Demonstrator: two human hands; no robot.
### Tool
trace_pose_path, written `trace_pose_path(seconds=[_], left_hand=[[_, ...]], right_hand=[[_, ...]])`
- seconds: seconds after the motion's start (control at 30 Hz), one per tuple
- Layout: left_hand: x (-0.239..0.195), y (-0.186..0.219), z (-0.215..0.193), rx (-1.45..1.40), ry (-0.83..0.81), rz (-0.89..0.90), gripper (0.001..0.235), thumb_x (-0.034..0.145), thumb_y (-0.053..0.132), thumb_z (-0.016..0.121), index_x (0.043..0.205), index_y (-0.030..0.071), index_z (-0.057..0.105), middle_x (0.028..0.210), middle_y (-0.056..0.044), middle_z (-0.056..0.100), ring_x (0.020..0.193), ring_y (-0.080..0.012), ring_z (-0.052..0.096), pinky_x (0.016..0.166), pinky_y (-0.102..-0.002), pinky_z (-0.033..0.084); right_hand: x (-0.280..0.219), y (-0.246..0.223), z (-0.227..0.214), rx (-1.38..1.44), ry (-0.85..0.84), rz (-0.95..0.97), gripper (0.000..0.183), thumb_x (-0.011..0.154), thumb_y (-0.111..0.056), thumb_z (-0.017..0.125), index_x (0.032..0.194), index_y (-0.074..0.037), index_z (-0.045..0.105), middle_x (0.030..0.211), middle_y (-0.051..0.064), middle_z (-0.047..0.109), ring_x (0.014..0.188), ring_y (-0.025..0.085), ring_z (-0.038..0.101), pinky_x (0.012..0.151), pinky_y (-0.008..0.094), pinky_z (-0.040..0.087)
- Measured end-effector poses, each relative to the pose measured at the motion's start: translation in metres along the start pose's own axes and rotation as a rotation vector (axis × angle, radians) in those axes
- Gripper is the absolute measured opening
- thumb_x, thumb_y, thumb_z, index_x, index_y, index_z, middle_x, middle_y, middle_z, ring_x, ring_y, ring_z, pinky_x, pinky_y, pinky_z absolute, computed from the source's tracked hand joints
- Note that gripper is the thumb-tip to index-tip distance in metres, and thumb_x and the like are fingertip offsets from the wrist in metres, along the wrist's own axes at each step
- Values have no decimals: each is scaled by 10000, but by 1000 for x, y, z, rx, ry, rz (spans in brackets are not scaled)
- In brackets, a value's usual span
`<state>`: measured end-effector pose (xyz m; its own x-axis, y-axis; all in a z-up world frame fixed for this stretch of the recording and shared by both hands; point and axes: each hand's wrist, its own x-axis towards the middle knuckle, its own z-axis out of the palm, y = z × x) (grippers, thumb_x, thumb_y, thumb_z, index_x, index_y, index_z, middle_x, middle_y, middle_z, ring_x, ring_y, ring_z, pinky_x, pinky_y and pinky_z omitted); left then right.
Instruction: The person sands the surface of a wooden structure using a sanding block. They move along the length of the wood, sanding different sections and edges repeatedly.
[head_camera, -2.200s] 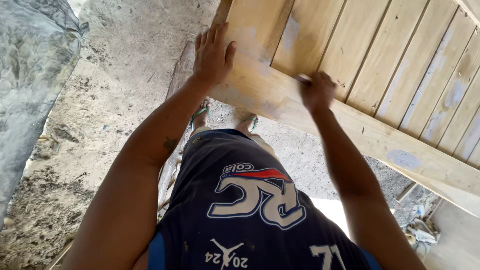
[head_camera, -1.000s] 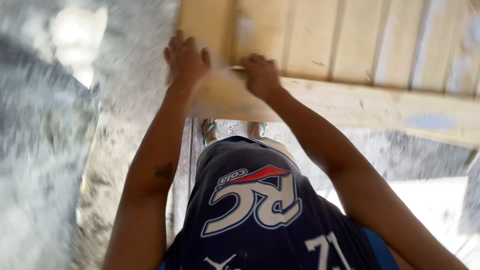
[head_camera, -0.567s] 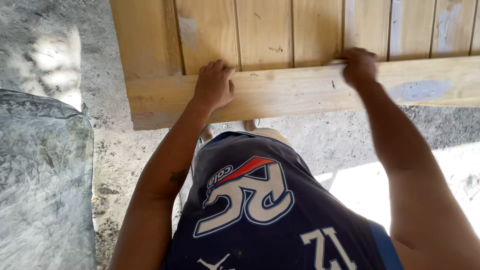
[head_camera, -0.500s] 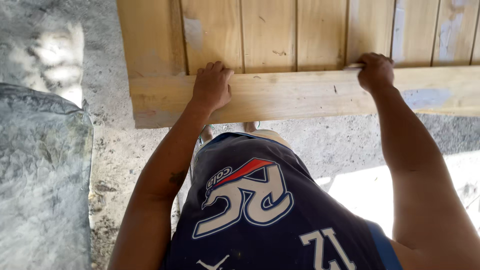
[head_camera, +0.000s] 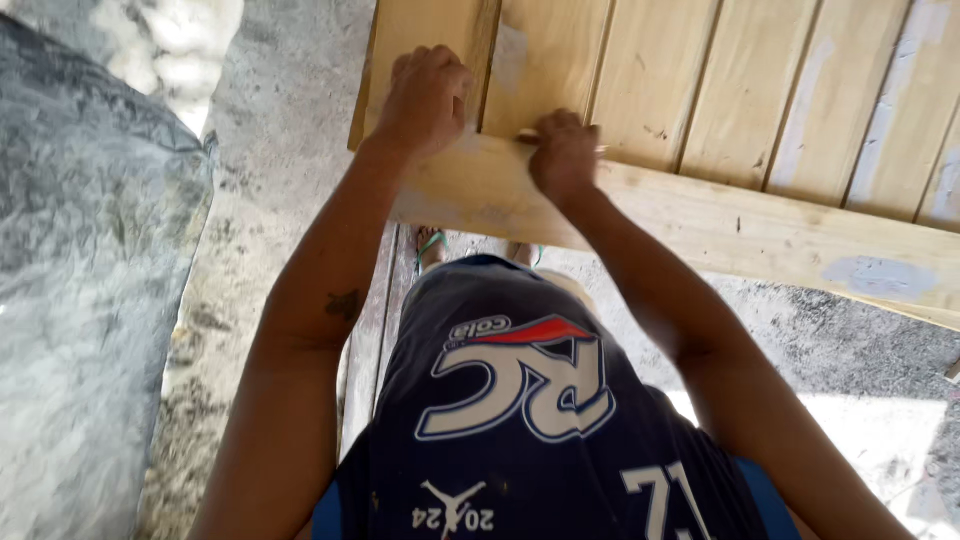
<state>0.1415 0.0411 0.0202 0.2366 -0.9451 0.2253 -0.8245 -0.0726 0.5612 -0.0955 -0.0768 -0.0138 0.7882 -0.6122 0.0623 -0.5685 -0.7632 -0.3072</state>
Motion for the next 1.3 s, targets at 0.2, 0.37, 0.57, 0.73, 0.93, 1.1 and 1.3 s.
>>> trace_pose_path(seconds=[0.2, 0.37, 0.57, 0.73, 0.93, 1.1, 1.3], left_hand=[[5, 8, 24, -199, 57, 92, 278, 796, 5, 670, 1056, 81, 734, 1145, -95, 650, 1120, -321, 597, 999, -489, 450], [-77, -18, -14, -274, 268, -17, 326, 836, -40, 617, 1129, 62, 715, 1224, -135, 630, 1194, -355, 609, 1047, -493, 475], [-119, -27, -34, -291, 287, -251, 318, 834, -38, 600, 1122, 52, 701, 1217, -151, 630, 1199, -374, 581, 1057, -502, 447], [-69, 0, -10, -230, 361, -37, 338, 787, -10, 632, 1111, 62, 697, 1236, -167, 620, 1237, -367, 557, 1089, -525, 401], [-3, 24, 28, -197, 205, 111, 345, 815, 62, 703, 1160, 60, 688, 1284, -161, 588, 1258, -377, 523, 1075, -531, 391], [-6, 58, 58, 40, -9, 111, 445, 780, 73, 716, 1218, 28, 659, 1302, -167, 565, 1265, -377, 495, 1069, -534, 371], [-20, 136, 116, 154, -102, 39, 571, 739, 113, 766, 1287, 44, 621, 1333, -163, 524, 1296, -369, 486, 1123, -553, 366]], right_hand=[[-14, 27, 1, -29, 74, -205, 213, 904, -107, 604, 1092, -82, 702, 1026, 156, 654, 1057, 361, 593, 867, 509, 441], [-70, 116, -64, -262, 92, -101, 176, 833, -46, 675, 962, -161, 707, 946, 60, 669, 962, 297, 659, 733, 492, 474], [4, -11, 21, -78, 185, -242, 104, 870, -164, 725, 919, -131, 638, 934, 88, 626, 915, 311, 630, 695, 504, 454], [30, -79, 2, -175, -55, -121, 206, 865, -182, 692, 1035, -83, 630, 1019, 134, 607, 1004, 349, 603, 769, 564, 452], [27, -61, 24, -59, -62, -52, 419, 751, -152, 657, 1168, -121, 668, 1221, 120, 646, 1146, 313, 581, 848, 577, 441], [-4, 1, 17, 90, 33, -38, 311, 756, -73, 651, 1051, -153, 706, 1127, 83, 704, 1106, 313, 634, 936, 487, 469], [-94, 148, -86, 126, 73, -161, 258, 835, -19, 753, 1066, -128, 787, 1069, 66, 803, 955, 226, 705, 899, 435, 453]])
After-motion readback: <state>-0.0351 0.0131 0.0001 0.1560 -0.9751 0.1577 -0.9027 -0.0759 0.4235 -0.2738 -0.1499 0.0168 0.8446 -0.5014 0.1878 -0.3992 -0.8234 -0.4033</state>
